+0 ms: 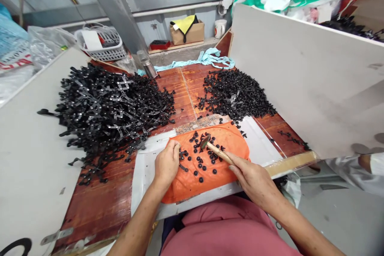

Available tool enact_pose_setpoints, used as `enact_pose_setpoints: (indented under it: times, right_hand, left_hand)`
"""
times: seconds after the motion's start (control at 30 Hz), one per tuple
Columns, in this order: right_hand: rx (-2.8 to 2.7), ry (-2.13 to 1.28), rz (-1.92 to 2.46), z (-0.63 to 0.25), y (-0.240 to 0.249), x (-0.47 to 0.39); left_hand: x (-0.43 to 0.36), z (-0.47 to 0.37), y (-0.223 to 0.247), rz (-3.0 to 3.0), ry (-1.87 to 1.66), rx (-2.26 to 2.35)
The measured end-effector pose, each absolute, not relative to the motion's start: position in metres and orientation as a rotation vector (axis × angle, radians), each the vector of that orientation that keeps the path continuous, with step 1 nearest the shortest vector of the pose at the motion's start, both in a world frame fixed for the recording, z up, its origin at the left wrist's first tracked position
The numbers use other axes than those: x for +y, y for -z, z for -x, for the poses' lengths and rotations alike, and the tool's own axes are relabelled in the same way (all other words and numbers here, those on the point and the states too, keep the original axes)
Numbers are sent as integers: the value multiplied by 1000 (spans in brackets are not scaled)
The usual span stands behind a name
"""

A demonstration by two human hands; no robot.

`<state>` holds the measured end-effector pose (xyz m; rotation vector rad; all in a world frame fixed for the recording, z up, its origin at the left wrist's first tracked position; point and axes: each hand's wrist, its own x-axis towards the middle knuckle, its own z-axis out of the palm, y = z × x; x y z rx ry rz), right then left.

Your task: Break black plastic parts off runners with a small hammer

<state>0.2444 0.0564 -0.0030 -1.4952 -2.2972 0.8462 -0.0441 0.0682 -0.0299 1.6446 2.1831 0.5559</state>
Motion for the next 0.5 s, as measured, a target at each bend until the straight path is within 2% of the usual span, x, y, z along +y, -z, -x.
enact_pose_setpoints:
  times: [0.27,0.5]
  right_hand:
    - [-2347,-804,1474,-240,5,57]
    - [-2384,-767,1258,-220,-9,61]
  left_hand:
    - [69,41,26,-1725,-298,2275]
    - [69,39,27,-1737,-206,2330]
